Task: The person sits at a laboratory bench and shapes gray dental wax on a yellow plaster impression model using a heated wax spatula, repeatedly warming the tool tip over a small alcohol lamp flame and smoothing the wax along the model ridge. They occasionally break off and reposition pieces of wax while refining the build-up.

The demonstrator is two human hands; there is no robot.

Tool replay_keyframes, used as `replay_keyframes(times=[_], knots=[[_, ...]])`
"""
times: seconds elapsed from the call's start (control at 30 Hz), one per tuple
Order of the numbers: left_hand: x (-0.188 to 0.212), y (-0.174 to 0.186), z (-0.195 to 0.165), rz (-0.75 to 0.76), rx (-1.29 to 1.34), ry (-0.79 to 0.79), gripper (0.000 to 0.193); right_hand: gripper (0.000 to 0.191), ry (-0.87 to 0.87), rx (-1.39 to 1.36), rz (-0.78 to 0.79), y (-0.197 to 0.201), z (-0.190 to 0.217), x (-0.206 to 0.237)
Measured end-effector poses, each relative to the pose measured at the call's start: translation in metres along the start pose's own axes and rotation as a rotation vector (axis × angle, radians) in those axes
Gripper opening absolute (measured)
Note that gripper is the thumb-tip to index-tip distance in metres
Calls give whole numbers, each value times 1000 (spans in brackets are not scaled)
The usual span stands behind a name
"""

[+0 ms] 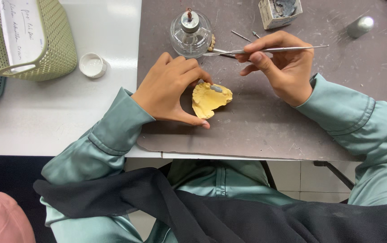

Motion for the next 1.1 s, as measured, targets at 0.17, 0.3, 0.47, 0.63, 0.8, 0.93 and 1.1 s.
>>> replay_keyframes(times=[0.17, 0.3, 0.47, 0.63, 0.8, 0.93, 1.1], knots=[[0, -1, 7, -4, -4, 78, 79, 11, -35, -176, 26, -6, -5, 8], [0, -4, 11, -15, -10, 107, 81, 20, -35, -152, 93, -14, -9, 12], [2, -6, 14, -54, -46, 109, 83, 23, -4, -64, 148, -20, -11, 13], [2, -10, 17, -63, -63, 131, 85, 25, 25, 13, 170, -22, -9, 12], [3, -12, 19, -59, -57, 149, 85, 24, 32, 27, 185, -23, -8, 12], [3, -11, 18, -81, -64, 149, 83, 24, 44, 2, 182, -23, -7, 12], [4, -11, 18, -85, -71, 159, 81, 24, 35, 6, 190, -23, -8, 12]])
Point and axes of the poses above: each hand's wrist, its own x-axis away from the middle knuckle, its own y-axis out of the back of the hand, z = x × y, the point moved 6 cm from there along -x, towards the middle knuckle, and after that the axes turned 14 degrees about y, right-handed, at the moved point
